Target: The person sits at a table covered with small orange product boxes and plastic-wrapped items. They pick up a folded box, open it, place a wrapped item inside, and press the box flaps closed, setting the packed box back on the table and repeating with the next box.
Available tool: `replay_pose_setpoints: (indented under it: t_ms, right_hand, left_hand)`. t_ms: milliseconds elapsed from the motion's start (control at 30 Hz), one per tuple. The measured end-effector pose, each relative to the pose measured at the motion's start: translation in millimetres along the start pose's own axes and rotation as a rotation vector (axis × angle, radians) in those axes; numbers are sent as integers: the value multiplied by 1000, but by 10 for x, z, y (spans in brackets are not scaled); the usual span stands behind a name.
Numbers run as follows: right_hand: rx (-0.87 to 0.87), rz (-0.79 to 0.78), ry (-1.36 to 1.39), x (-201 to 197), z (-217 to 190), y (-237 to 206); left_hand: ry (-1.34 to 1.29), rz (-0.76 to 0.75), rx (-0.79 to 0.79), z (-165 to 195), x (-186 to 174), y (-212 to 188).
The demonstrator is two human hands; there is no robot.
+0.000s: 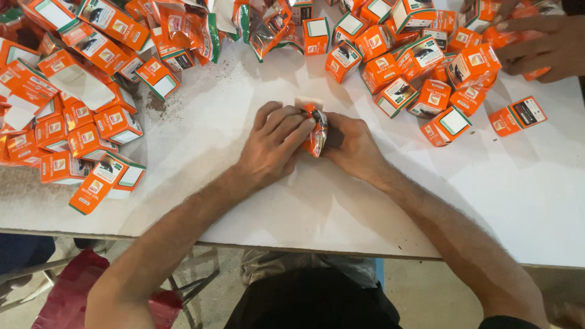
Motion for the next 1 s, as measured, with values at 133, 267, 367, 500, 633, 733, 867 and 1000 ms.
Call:
replay_pose_setpoints:
  t_ms: [133,267,367,500,633,733,867,1000]
  right_hand:
    - [54,23,-53,-29,55,-57]
    - [24,33,-118,-17,11,-88]
    - [-78,41,-132,-16,-95,-81]
    - [-158,57,-163,-34,-176,-89]
    - [-53,94,-211,5,-128,-92]
    - [48,155,-128,49,-101,-131]
    - [-99,145,-256,95,-199,-150]
    - [-234,84,-375,125,-209,-139]
  left_hand:
    - [46,-87,-38,52,38,58]
    - [171,-38,-185,83,49,139]
    - [163,-65,-279,104,118,197]
    - [-249,7,-608,-12,224,144]
    - [-607,-162,-994,-240,486,-8]
    - [-717,-155,-1060,-320,568,-32]
    - [-811,-122,-1111,-321,590,-69]
    - [-1079,-162,-1028,-345,540,-140]
Point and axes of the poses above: each hand's wrist, its own y-axis towards the middle knuckle, its own x-axis out of the palm, z = x × y, the point moved 5 cm from there along y, towards the middle knuckle, and after that the axes turned 8 degrees about y, right-handed, at the moved point
